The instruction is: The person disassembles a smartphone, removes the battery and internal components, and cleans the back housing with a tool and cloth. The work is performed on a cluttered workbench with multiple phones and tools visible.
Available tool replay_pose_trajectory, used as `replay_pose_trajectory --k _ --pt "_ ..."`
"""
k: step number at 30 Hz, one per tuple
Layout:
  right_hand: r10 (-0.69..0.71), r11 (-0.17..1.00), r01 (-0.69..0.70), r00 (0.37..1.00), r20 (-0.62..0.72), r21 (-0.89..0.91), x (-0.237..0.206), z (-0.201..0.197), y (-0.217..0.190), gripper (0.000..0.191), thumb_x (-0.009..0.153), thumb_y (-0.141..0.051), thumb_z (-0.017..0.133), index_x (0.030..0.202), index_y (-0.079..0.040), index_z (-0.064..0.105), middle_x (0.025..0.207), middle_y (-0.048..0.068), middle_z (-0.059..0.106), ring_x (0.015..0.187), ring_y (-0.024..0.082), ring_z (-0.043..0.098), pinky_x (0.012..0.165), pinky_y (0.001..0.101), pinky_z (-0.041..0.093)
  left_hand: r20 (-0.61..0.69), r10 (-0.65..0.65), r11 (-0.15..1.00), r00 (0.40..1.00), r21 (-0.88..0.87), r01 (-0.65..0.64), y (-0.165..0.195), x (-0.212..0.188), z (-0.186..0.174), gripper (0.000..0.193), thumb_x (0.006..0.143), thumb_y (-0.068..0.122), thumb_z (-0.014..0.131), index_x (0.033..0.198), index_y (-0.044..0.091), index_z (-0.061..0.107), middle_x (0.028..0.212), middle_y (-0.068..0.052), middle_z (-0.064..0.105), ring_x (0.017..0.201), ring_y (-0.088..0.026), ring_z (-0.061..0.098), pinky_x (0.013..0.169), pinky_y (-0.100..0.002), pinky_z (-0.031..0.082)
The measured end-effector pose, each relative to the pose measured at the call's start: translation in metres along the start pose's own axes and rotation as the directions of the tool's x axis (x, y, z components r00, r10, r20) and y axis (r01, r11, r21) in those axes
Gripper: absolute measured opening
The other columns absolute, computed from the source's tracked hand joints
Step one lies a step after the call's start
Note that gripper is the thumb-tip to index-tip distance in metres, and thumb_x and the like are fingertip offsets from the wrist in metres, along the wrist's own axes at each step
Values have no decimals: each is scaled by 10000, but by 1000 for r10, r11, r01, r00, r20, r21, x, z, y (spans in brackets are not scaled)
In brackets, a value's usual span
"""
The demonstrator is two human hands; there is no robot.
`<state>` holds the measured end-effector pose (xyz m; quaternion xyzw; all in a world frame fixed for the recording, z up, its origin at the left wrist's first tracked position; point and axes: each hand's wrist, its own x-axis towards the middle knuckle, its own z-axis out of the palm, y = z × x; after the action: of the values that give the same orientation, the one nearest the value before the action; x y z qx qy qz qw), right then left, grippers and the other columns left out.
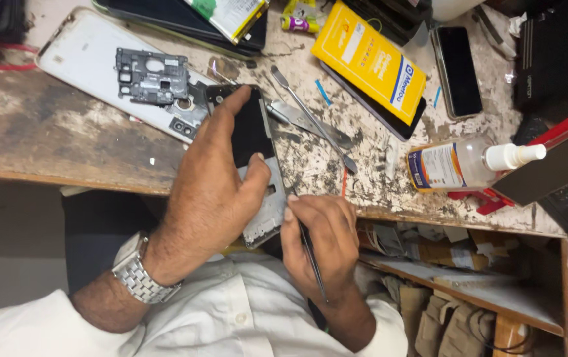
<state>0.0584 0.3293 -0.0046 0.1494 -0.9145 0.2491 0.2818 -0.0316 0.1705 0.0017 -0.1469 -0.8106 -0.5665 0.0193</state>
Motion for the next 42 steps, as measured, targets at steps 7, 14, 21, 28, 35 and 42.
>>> replay_pose_trajectory --k 7,14,21,28,35,42 --pt "7 1000 -7 1000 23 1 14 0 0 189 884 56 728 1050 16 648 1007 134 690 937 304 686 877 413 533 -12 12 1000 1000 16 -12 0 2 -2 718 871 72 627 1523 -55 353 1453 -289 517 1348 -406 537 1121 -461 438" --pt "-15 1000 15 1000 18 28 24 4 -1 199 890 62 733 1068 20 656 1000 137 694 928 291 688 870 396 534 14 -38 999 999 5 38 -2 4 -3 716 870 74 620 1518 -57 345 1430 -292 519 1344 -405 533 1122 -464 428" --pt "-26 1000 26 999 22 -5 32 4 -1 227 865 67 735 1069 8 656 1011 144 686 927 295 688 867 398 539 3 -28 1000 1000 -1 28 0 7 -5 714 860 72 618 1510 -54 352 1396 -295 538 1302 -410 557 1092 -468 447" --pt "-24 1000 23 999 37 18 42 7 3 219 881 84 725 1071 11 645 1030 145 690 945 316 687 876 410 538 40 -79 997 996 -14 80 2 6 -5 729 841 76 623 1512 -24 358 1325 -282 573 1248 -408 588 1061 -461 468" --pt "-17 999 15 998 57 32 52 8 5 206 892 77 726 1064 1 643 1024 139 689 949 327 674 879 421 523 23 -19 1000 1000 -6 19 1 6 -6 725 864 88 641 1516 -34 347 1377 -293 560 1288 -421 574 1076 -472 457" --pt "-26 999 24 998 53 40 67 13 7 215 901 62 719 1097 20 642 1031 157 678 951 342 656 874 424 522 59 -80 996 995 -41 82 4 8 -8 723 861 92 625 1516 -25 342 1379 -284 556 1276 -397 588 1061 -454 478"
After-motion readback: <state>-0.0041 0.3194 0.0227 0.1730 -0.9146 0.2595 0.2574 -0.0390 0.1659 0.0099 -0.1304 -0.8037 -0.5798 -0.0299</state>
